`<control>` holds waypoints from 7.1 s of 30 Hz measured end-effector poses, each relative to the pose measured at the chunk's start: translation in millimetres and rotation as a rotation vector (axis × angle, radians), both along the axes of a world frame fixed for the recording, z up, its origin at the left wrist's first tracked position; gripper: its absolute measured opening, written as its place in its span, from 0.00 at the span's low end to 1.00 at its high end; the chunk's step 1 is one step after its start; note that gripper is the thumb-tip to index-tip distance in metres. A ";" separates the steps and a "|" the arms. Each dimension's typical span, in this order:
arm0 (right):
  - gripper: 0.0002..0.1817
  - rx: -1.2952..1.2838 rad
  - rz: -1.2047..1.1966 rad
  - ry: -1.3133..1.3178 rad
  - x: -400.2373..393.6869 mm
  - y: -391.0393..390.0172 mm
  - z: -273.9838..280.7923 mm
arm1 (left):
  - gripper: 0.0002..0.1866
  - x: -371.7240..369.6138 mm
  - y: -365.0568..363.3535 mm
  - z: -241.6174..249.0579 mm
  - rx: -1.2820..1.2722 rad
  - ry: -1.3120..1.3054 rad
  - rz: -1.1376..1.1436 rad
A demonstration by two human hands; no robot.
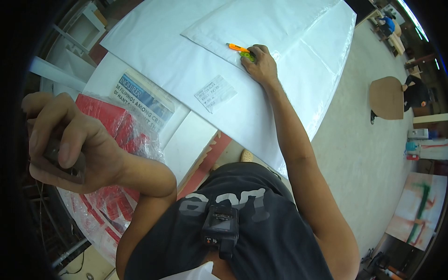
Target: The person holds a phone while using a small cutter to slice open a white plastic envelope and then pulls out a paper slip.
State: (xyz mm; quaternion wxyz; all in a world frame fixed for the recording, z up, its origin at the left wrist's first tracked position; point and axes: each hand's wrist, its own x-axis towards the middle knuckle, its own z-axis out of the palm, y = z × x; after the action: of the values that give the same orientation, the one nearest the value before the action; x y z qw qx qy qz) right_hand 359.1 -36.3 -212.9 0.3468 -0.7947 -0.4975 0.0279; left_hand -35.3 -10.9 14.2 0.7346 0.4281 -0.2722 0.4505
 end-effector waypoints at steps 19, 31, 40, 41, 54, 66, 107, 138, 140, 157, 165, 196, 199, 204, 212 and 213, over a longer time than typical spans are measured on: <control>0.24 0.026 0.009 0.015 2.8 -0.1 -1.7 | 0.19 6.5 2.5 -0.7 0.000 0.031 -0.050; 0.24 0.036 0.013 0.045 3.8 0.6 -2.1 | 0.20 8.8 -10.7 -0.3 0.023 0.032 0.047; 0.21 0.144 0.003 0.072 10.2 4.7 -17.7 | 0.24 25.8 -18.9 -12.1 -0.103 -0.116 0.060; 0.21 0.136 -0.009 0.077 7.0 2.8 -13.6 | 0.25 24.6 -16.2 -14.5 -0.084 -0.120 0.054; 0.23 0.048 0.014 0.027 1.7 -2.7 -5.1 | 0.34 27.9 -16.2 -11.8 -0.049 -0.163 0.007; 0.25 0.034 0.011 0.008 -2.3 -5.7 1.2 | 0.34 18.6 -9.8 -12.9 0.024 -0.185 -0.013; 0.23 0.096 0.035 0.080 2.2 0.6 -7.4 | 0.40 40.6 -24.9 -19.7 -0.122 -0.194 0.081; 0.21 0.113 -0.028 0.095 -1.7 -0.8 -3.7 | 0.33 34.8 -23.7 -13.0 -0.009 -0.145 -0.048; 0.21 0.118 -0.041 0.092 -2.8 -1.7 -5.3 | 0.34 34.9 -21.6 -15.2 -0.020 -0.152 -0.069; 0.23 0.091 -0.008 0.003 -4.0 -2.0 -4.1 | 0.36 40.0 -18.4 -16.4 -0.028 -0.147 -0.114; 0.26 0.068 0.046 -0.032 -4.6 -4.0 0.0 | 0.34 46.0 -12.6 -15.4 0.005 -0.168 -0.169; 0.24 0.088 0.011 0.096 1.1 -3.1 -5.9 | 0.35 45.5 -8.9 -17.9 0.025 -0.153 -0.146; 0.24 0.075 0.021 0.100 -1.1 -4.2 2.0 | 0.34 45.6 -9.5 -18.3 0.019 -0.153 -0.136; 0.26 0.035 0.030 0.101 -0.3 -3.5 0.5 | 0.35 48.3 -12.1 -17.8 -0.030 -0.154 -0.098; 0.26 0.075 0.038 0.082 -0.9 -3.9 -3.2 | 0.33 30.1 0.6 -18.3 0.049 -0.048 -0.017; 0.26 0.084 0.041 0.075 -0.2 -2.6 -4.9 | 0.32 31.9 2.9 -14.1 0.040 -0.062 -0.119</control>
State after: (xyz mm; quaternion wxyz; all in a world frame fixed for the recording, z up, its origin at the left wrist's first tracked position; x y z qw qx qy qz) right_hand 358.9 -38.9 -217.8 0.3976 -0.7673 -0.5012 0.0440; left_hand -3.3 -8.0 0.0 0.7426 0.4115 -0.3287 0.4138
